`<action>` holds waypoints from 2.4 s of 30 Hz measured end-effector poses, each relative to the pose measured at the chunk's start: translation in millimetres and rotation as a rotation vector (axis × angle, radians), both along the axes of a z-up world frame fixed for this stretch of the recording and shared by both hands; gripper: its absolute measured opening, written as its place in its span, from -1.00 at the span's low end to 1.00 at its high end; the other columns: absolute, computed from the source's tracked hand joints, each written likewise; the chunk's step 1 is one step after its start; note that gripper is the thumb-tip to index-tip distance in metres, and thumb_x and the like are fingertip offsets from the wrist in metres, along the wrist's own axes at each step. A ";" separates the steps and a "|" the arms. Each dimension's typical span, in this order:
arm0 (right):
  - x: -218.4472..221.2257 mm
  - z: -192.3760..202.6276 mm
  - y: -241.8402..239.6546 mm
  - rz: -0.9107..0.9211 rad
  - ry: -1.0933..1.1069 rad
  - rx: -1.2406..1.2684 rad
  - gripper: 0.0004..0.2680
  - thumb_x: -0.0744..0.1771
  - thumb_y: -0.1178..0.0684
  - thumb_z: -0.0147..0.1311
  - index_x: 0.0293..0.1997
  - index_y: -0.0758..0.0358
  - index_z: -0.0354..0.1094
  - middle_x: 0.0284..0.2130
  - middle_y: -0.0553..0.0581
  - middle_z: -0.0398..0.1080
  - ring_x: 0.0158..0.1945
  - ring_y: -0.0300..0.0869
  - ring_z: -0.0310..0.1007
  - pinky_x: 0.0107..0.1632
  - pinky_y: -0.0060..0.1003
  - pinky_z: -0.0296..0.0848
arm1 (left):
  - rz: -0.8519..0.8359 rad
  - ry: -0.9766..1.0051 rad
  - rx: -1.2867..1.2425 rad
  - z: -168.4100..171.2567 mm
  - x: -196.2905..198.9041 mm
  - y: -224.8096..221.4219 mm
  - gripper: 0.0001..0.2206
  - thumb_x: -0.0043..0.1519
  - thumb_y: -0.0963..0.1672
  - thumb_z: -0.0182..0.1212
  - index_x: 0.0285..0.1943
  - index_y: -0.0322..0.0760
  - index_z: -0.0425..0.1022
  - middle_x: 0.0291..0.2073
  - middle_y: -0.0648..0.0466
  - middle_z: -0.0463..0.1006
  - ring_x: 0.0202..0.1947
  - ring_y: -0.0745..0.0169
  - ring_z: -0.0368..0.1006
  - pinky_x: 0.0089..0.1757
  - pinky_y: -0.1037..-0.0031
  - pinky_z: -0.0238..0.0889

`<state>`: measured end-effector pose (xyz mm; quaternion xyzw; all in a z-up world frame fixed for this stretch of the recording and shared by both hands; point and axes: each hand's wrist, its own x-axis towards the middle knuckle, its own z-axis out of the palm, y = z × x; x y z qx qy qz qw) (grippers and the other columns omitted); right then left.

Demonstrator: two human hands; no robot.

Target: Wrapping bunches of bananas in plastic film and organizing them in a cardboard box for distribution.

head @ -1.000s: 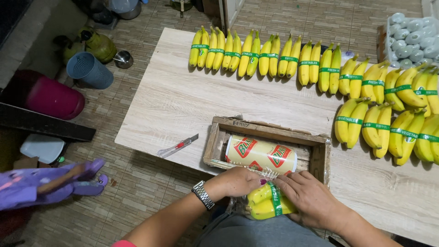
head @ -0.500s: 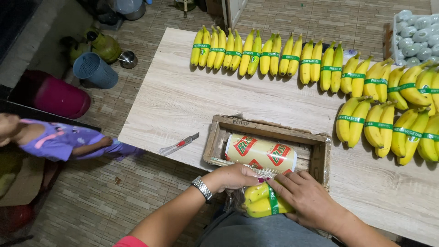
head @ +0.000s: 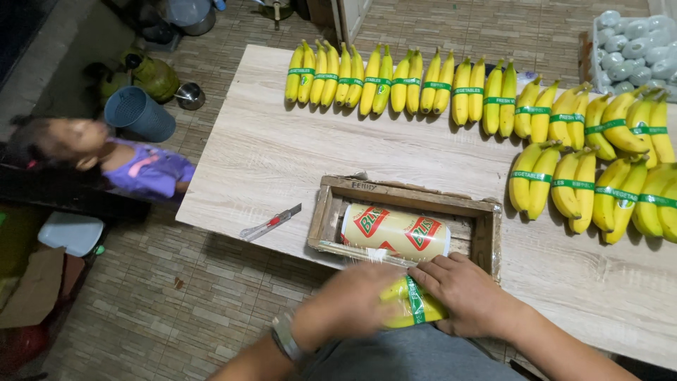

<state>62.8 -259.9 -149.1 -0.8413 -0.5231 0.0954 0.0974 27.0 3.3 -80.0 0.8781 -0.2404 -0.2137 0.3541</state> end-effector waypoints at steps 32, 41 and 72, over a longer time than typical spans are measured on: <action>25.3 -10.8 16.2 -0.017 0.310 -0.073 -0.36 0.04 -0.19 0.37 0.15 0.22 0.17 -0.18 0.31 0.44 -0.17 0.22 0.46 -0.07 0.03 0.44 | -0.282 -0.460 0.977 -66.9 -38.5 -61.9 -0.45 0.36 -0.10 -0.30 0.53 -0.50 0.06 0.18 -0.21 0.36 0.21 -0.26 0.14 0.19 -0.26 -0.10; 17.6 -15.8 -1.6 -0.090 0.438 0.009 -0.41 0.18 -0.22 0.30 0.32 0.10 0.21 0.16 0.15 0.31 0.25 0.03 0.27 0.19 0.02 0.16 | -0.353 -0.128 0.850 -14.4 4.0 -39.0 -0.30 0.20 0.13 0.30 0.47 -0.14 0.22 0.05 0.00 0.53 0.08 0.03 0.37 0.13 0.12 -0.01; 97.0 -75.1 45.3 -0.719 0.767 0.233 -0.47 0.41 -0.37 -0.36 -0.42 0.21 0.53 -0.42 0.30 0.57 -0.17 0.23 0.56 0.01 0.09 0.44 | -0.012 -0.286 0.248 -29.0 28.9 3.7 0.04 -0.10 -0.01 0.59 0.58 -0.06 -0.02 0.15 -0.33 0.37 0.21 -0.44 0.29 0.08 -0.36 0.07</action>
